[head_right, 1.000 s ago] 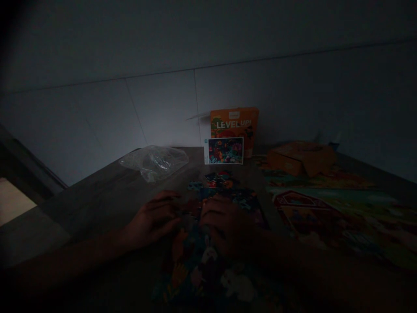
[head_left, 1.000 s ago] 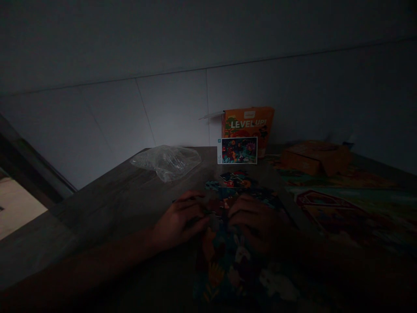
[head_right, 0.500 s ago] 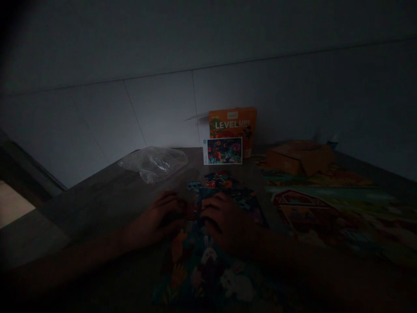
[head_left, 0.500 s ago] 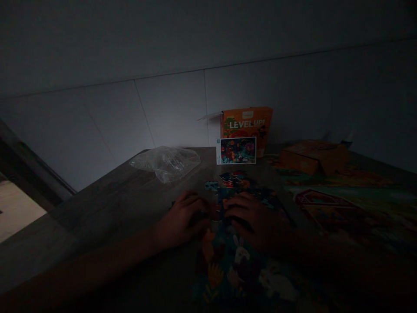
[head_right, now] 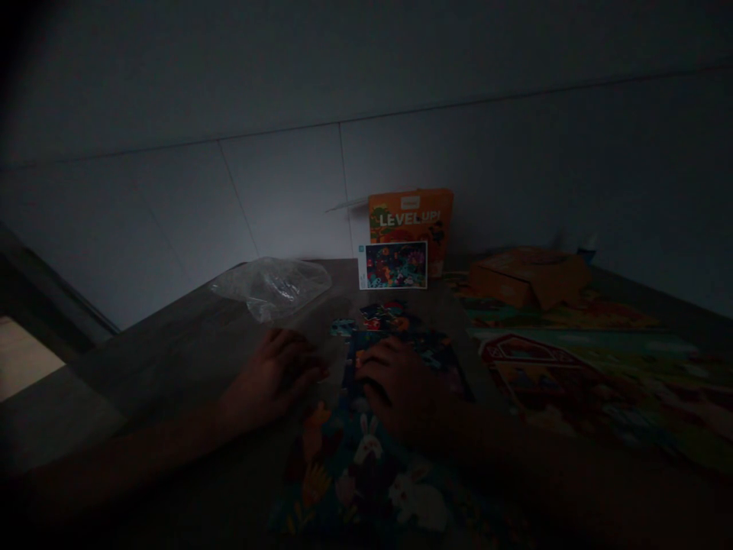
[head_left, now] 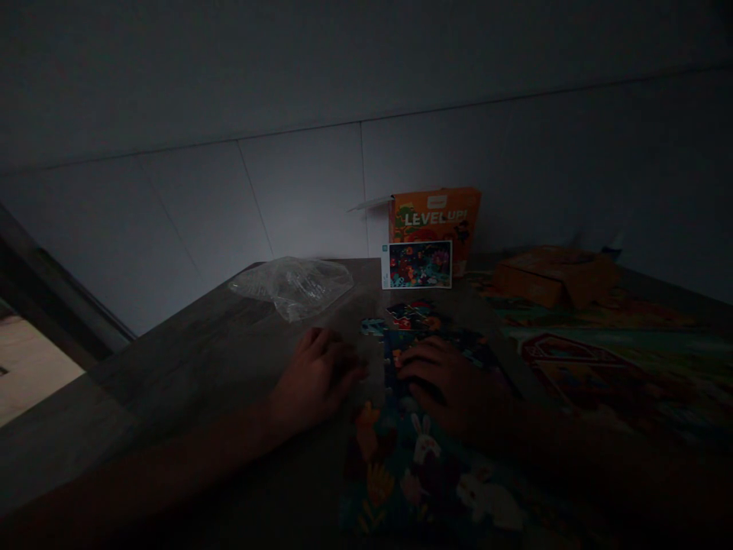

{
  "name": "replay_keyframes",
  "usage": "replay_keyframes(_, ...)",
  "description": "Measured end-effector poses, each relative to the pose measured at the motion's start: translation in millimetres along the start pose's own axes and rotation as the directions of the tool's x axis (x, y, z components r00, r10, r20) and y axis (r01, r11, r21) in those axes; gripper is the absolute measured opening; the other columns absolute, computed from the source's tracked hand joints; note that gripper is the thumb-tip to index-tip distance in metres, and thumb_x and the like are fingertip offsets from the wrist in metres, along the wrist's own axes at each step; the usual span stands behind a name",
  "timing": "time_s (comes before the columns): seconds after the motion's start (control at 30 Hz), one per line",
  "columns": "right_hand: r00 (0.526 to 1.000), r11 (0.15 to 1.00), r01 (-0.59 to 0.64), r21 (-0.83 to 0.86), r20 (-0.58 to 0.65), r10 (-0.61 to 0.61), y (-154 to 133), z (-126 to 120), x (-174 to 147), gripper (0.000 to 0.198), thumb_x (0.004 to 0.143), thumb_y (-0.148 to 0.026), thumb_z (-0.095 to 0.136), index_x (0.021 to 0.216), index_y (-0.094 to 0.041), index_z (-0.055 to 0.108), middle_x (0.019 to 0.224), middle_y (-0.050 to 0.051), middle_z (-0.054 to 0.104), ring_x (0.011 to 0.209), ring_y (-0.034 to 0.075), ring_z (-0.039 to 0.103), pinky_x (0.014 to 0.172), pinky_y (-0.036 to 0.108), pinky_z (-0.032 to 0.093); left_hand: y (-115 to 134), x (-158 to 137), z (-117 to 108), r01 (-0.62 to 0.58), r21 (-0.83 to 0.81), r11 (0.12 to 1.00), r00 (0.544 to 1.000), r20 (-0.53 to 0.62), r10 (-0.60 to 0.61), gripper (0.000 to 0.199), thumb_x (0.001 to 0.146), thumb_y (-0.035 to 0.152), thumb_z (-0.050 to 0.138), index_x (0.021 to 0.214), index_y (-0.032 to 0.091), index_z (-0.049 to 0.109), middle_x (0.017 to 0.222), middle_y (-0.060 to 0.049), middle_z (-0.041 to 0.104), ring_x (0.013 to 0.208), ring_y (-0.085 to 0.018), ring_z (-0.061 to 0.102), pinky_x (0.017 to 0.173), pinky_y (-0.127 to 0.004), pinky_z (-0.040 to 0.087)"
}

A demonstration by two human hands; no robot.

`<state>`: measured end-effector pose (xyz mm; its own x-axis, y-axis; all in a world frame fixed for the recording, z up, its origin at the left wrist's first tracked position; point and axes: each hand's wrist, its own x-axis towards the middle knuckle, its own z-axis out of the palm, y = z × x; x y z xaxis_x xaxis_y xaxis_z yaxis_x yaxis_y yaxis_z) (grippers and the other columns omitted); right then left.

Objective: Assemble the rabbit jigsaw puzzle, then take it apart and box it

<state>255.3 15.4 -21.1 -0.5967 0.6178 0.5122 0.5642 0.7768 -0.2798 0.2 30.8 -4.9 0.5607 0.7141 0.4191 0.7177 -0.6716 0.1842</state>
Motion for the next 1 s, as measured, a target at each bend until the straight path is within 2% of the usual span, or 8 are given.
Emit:
replay_keyframes(0.1,1.000,1.000,-0.005,-0.009,-0.001,0.005,1,0,-1,0.022,0.086,-0.012,0.052,0.099,-0.018,0.070,0.106,0.010,0.065,0.105,0.024,0.054,0.092,0.043,0.045,0,0,0,0.085,0.114,0.990,0.995,0.039,-0.090,0.033,0.086,0.046,0.064,0.097,0.016,0.070,0.098,-0.011,0.059,0.097,-0.029,0.050,0.083,-0.045,0.047)
replay_keyframes(0.23,1.000,1.000,0.003,-0.008,-0.001,-0.003,1,-1,-1,0.023,0.086,-0.012,0.052,0.099,-0.017,0.069,0.106,0.009,0.065,0.103,0.023,0.055,0.092,0.044,0.045,-3,-1,-1,0.017,0.135,0.991,0.997,0.076,-0.027,0.021,0.090,0.027,0.058,0.105,0.020,0.070,0.108,-0.012,0.057,0.104,-0.030,0.049,0.086,-0.047,0.045)
replay_keyframes(0.37,1.000,1.000,0.013,-0.007,0.002,-0.013,0,-1,0,0.023,0.086,-0.011,0.050,0.099,-0.016,0.069,0.107,0.010,0.066,0.103,0.024,0.055,0.092,0.044,0.045,-4,-3,-6,0.000,0.170,0.985,0.999,0.043,-0.008,0.023,0.086,0.017,0.059,0.104,0.025,0.071,0.122,-0.012,0.053,0.116,-0.035,0.044,0.087,-0.052,0.043)
replay_keyframes(0.53,1.000,1.000,0.015,-0.006,-0.023,-0.015,1,0,-1,0.024,0.085,-0.011,0.050,0.098,-0.017,0.069,0.106,0.010,0.066,0.102,0.024,0.056,0.090,0.043,0.046,-11,-8,-21,0.054,0.269,0.962,0.998,-0.030,-0.048,0.027,0.087,0.042,0.065,0.105,0.023,0.071,0.124,-0.013,0.053,0.116,-0.038,0.042,0.090,-0.058,0.042)
replay_keyframes(0.6,1.000,1.000,0.009,-0.007,-0.018,-0.009,0,-1,-1,0.024,0.085,-0.011,0.051,0.098,-0.018,0.069,0.106,0.010,0.066,0.102,0.023,0.056,0.090,0.043,0.047,-16,-11,-27,0.001,0.274,0.962,0.998,0.054,-0.017,0.028,0.084,0.044,0.068,0.105,0.026,0.072,0.127,-0.012,0.052,0.119,-0.040,0.040,0.092,-0.059,0.041)
replay_keyframes(0.73,1.000,1.000,0.011,-0.006,-0.006,-0.011,0,-1,-1,0.023,0.085,-0.011,0.052,0.098,-0.018,0.069,0.107,0.009,0.066,0.104,0.024,0.055,0.092,0.043,0.046,-25,-11,-42,-0.119,0.180,0.976,0.966,0.250,0.071,0.029,0.086,0.028,0.066,0.115,0.032,0.069,0.129,-0.009,0.052,0.121,-0.035,0.041,0.094,-0.052,0.044)
replay_keyframes(0.87,1.000,1.000,0.014,-0.002,-0.005,-0.014,0,-1,0,0.023,0.086,-0.010,0.051,0.099,-0.016,0.068,0.108,0.010,0.066,0.105,0.024,0.055,0.092,0.043,0.046,-28,-9,-59,-0.179,0.098,0.979,0.929,0.344,0.136,0.033,0.087,0.021,0.066,0.117,0.035,0.067,0.124,-0.006,0.055,0.119,-0.030,0.044,0.095,-0.044,0.045)
replay_keyframes(1.0,1.000,1.000,0.008,-0.008,0.009,-0.008,0,-2,-1,0.022,0.087,-0.012,0.051,0.099,-0.017,0.068,0.108,0.010,0.066,0.105,0.025,0.056,0.092,0.045,0.046,-28,-9,-70,-0.227,0.003,0.974,0.895,0.396,0.207,0.025,0.084,0.021,0.071,0.105,0.033,0.072,0.122,-0.004,0.057,0.120,-0.028,0.046,0.095,-0.039,0.045)
